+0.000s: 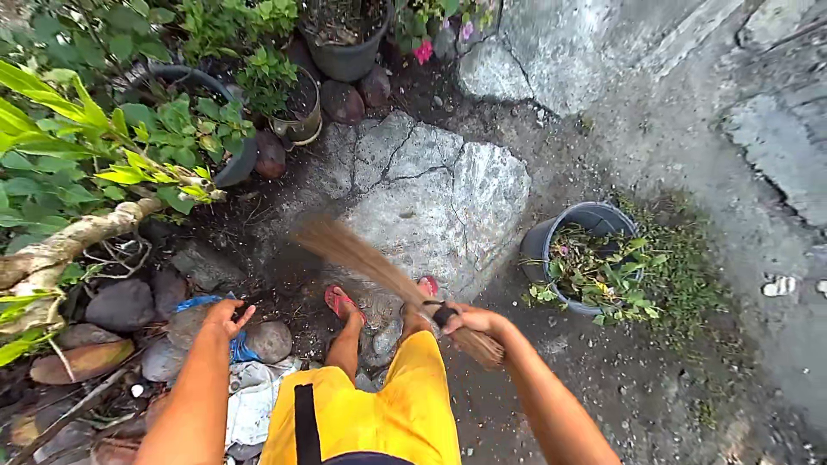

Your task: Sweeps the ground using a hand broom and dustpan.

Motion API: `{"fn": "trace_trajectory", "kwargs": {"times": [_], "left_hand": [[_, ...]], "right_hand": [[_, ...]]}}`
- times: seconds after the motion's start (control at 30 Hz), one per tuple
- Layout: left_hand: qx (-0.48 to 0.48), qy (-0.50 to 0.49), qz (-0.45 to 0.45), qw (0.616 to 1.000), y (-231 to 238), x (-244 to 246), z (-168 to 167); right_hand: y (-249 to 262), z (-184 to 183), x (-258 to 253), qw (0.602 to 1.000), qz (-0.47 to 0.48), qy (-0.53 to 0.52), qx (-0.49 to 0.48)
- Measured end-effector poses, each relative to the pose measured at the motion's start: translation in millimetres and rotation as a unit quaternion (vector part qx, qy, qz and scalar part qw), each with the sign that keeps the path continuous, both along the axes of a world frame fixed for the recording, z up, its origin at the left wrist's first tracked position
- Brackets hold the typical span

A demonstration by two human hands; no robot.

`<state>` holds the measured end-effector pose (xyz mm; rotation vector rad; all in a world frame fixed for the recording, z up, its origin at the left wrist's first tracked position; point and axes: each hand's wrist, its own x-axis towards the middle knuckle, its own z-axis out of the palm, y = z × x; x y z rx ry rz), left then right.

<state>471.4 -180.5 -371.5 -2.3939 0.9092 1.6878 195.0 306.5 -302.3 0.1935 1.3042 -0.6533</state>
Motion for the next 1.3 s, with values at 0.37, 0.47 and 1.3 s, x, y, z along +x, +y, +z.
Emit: {"fn": "trace_trajectory", "kwargs": {"times": [0.37, 0.47, 1.3], "left_hand": [[-0.027, 0.001, 0.035, 0.999, 23.5, -12.4, -9.3], [-0.029, -0.020, 0.050, 0.998, 31.0, -26.4, -14.4], [-0.056, 0.023, 0.249, 0.967, 161.6, -11.7, 23.8]], "right_hand": [[-125.9, -126.3, -112.8, 0.992, -0.036, 0.098, 0.076], [-148.5, -111.9, -95.9, 0.972, 0.235, -0.012, -0.003], [-225.6, 0.1, -196.7, 0.875, 0.484, 0.012, -0.029]]}}
